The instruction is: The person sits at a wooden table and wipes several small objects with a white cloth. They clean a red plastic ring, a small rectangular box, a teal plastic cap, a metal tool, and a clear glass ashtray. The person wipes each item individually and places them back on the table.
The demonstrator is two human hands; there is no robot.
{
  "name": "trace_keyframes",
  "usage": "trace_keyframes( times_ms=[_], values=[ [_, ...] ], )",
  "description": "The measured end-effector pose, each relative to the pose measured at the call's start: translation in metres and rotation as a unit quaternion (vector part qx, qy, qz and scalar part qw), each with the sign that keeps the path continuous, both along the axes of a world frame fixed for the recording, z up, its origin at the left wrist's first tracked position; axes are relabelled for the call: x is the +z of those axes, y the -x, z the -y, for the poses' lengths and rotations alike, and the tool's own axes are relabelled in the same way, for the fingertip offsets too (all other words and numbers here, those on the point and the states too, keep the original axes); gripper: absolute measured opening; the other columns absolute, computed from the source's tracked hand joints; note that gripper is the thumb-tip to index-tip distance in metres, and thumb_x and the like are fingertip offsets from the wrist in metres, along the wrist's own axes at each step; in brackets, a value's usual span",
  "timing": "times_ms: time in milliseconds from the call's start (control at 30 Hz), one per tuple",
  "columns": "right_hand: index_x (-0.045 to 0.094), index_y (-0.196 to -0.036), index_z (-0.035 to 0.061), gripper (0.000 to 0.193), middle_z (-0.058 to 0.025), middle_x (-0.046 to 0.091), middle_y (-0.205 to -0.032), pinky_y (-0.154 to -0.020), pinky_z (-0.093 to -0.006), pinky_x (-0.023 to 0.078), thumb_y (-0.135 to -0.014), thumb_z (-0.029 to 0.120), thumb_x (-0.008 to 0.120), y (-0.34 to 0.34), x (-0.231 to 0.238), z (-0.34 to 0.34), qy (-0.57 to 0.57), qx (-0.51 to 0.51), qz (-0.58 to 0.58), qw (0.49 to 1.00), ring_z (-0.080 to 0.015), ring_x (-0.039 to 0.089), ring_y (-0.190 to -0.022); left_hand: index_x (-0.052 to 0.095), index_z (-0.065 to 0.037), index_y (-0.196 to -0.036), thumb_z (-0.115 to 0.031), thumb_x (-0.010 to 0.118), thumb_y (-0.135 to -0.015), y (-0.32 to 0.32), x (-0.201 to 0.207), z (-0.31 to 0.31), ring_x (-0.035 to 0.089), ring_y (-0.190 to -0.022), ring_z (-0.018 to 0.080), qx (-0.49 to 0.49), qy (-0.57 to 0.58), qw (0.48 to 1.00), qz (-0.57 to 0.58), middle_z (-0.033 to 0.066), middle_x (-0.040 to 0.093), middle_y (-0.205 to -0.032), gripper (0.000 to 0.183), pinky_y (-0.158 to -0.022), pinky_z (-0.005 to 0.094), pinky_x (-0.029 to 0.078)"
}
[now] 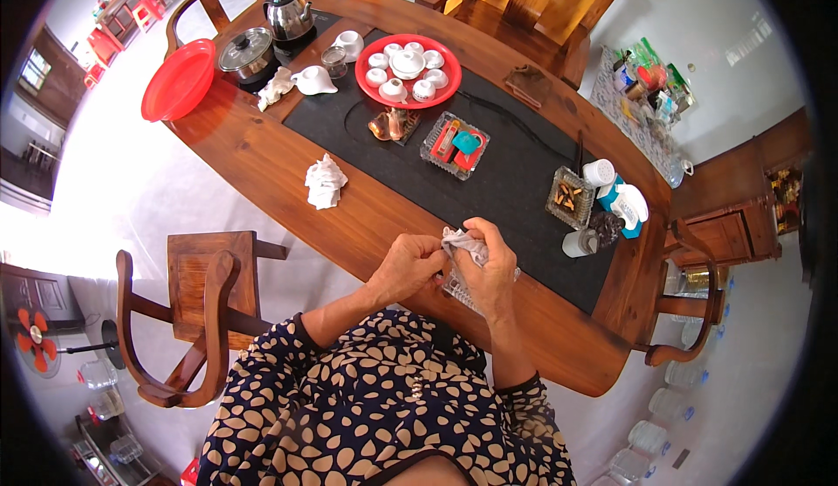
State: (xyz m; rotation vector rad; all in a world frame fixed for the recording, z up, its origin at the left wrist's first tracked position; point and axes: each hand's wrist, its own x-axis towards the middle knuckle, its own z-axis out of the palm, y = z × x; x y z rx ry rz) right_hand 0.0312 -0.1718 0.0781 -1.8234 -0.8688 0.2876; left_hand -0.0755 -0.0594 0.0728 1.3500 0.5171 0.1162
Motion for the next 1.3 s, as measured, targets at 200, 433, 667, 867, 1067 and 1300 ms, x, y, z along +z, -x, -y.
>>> trace_keyframes(
  times_ms=[200,433,667,867,1067,1300],
  values=[
    [0.062,-0.1,0.0017,0.027,-0.0103,0.065,-0.089,-0.068,-0.0345,0.05,-0.073,0.002,0.066,-0.001,-0.005,-0.002,0.017,-0.002,0.081,0.997,-0.027,0.063,-0.077,0.058,0.001,-0.079,-0.011,0.046,-0.092,0.002,0.007,0.006,0.045,-0.048,0.0052,-0.014,0.077,0.996,0.03,-0.0008,0.052,-0.058,0.022,-0.043,0.021,0.036],
    [0.061,-0.098,0.0056,0.03,-0.008,0.062,-0.086,-0.064,-0.0363,0.047,-0.069,0.0,0.068,-0.002,-0.01,0.006,0.108,-0.012,0.282,0.953,-0.0258,0.058,-0.076,0.064,0.003,-0.098,-0.009,0.046,-0.091,0.0,0.0,-0.002,0.043,-0.046,0.0043,0.103,0.115,0.988,-0.016,-0.0017,0.049,-0.058,0.023,-0.041,0.0199,0.033],
    [0.064,-0.095,0.0073,0.031,-0.0057,0.061,-0.085,-0.063,-0.0334,0.048,-0.066,-0.004,0.071,0.006,-0.009,-0.005,-0.025,-0.02,0.288,0.957,-0.0233,0.057,-0.074,0.063,0.003,-0.102,-0.012,0.047,-0.093,-0.005,-0.003,0.004,0.041,-0.044,0.0042,0.042,0.044,0.998,-0.016,-0.0023,0.047,-0.057,0.024,-0.038,0.0191,0.03],
    [0.066,-0.094,0.0096,0.031,-0.004,0.06,-0.085,-0.062,-0.0326,0.048,-0.066,-0.002,0.072,0.005,-0.012,0.006,0.013,0.015,0.301,0.953,-0.0216,0.057,-0.074,0.064,0.004,-0.099,-0.007,0.043,-0.091,-0.005,0.008,0.003,0.046,-0.048,0.0064,0.022,0.049,0.998,0.021,0.0011,0.054,-0.061,0.025,-0.044,0.0208,0.036],
    [0.067,-0.094,0.0056,0.026,-0.0067,0.061,-0.087,-0.065,-0.0327,0.05,-0.069,-0.004,0.069,-0.002,-0.016,0.021,-0.017,0.109,0.139,0.984,-0.0232,0.06,-0.077,0.062,0.003,-0.11,-0.009,0.044,-0.093,0.003,-0.003,-0.003,0.045,-0.051,0.0051,-0.012,0.129,0.992,0.006,-0.0011,0.052,-0.063,0.027,-0.045,0.0195,0.036],
    [0.068,-0.095,0.0077,0.028,-0.0046,0.062,-0.087,-0.065,-0.031,0.05,-0.069,-0.004,0.069,0.002,-0.016,0.01,-0.03,0.035,0.162,0.986,-0.0233,0.061,-0.078,0.062,0.001,-0.111,-0.008,0.044,-0.093,-0.004,-0.016,0.0,0.047,-0.057,0.0028,0.016,0.091,0.996,0.015,-0.0019,0.055,-0.07,0.027,-0.048,0.018,0.038]
  ],
)
